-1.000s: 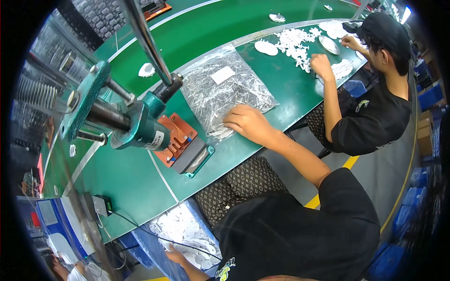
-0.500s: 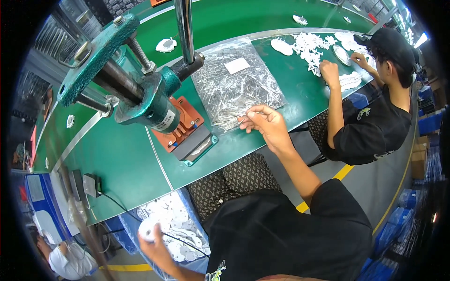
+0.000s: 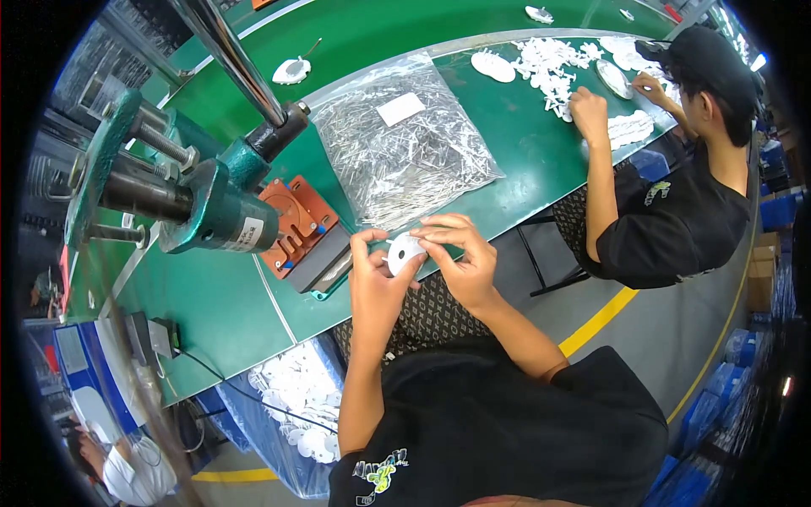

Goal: The person assembles small circular plastic components and metal pins by hand, using a manual press machine to join them.

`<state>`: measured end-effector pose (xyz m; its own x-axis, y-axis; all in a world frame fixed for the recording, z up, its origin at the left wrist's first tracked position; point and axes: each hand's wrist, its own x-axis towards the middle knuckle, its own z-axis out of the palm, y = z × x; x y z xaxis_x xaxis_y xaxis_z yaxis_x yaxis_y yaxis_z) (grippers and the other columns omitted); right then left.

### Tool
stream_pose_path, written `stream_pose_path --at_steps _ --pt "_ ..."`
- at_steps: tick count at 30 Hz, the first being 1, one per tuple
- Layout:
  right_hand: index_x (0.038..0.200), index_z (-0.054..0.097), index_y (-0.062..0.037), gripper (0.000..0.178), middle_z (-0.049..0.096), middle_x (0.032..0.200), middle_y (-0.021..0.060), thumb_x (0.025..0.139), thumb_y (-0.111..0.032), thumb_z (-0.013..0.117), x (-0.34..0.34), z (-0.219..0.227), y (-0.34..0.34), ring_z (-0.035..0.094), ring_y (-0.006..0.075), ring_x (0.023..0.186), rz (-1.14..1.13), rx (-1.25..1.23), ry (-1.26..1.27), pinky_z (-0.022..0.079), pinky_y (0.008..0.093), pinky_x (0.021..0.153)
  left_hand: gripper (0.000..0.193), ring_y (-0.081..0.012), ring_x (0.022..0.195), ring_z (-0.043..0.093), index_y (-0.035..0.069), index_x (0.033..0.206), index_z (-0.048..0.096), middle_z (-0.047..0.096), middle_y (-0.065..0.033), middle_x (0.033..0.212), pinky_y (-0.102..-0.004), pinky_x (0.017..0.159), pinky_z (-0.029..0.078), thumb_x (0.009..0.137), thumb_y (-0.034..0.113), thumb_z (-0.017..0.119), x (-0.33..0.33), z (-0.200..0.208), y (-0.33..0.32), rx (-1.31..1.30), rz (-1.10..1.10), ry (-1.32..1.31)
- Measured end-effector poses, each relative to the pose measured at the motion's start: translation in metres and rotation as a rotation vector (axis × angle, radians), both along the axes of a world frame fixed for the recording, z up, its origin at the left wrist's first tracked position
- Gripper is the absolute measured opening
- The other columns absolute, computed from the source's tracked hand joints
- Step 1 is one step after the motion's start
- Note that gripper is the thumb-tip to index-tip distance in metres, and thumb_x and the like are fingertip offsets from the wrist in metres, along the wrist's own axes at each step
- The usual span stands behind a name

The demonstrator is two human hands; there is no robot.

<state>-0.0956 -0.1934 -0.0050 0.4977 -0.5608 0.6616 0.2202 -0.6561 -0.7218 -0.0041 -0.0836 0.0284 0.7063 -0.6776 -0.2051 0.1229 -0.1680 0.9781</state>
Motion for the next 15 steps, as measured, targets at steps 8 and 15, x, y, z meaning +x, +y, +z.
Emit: stream_pose_path --at_steps 8,15 --pt "0.092 0.064 0.0027 0.011 0.071 0.097 0.0145 0.083 0.006 0.069 0.004 -0.015 0.009 0.069 0.0204 0.093 0.231 0.536 -0.069 0.055 0.0314 0.082 0.051 -0.0124 0.053 0.063 -0.001 0.123 0.045 0.069 -0.0115 0.080 -0.0228 0.046 0.044 0.082 0.006 0.074 0.001 0.000 0.001 0.064 0.012 -0.003" --pt "0.091 0.065 0.0040 0.008 0.070 0.099 0.0151 0.084 0.005 0.069 0.004 -0.020 0.010 0.068 0.0180 0.092 0.221 0.560 -0.030 0.055 0.0299 0.083 0.050 -0.0124 0.052 0.063 -0.001 0.122 0.045 0.070 -0.0113 0.080 -0.0235 0.046 0.044 0.082 0.006 0.073 0.001 0.002 0.000 0.106 0.012 -0.032"
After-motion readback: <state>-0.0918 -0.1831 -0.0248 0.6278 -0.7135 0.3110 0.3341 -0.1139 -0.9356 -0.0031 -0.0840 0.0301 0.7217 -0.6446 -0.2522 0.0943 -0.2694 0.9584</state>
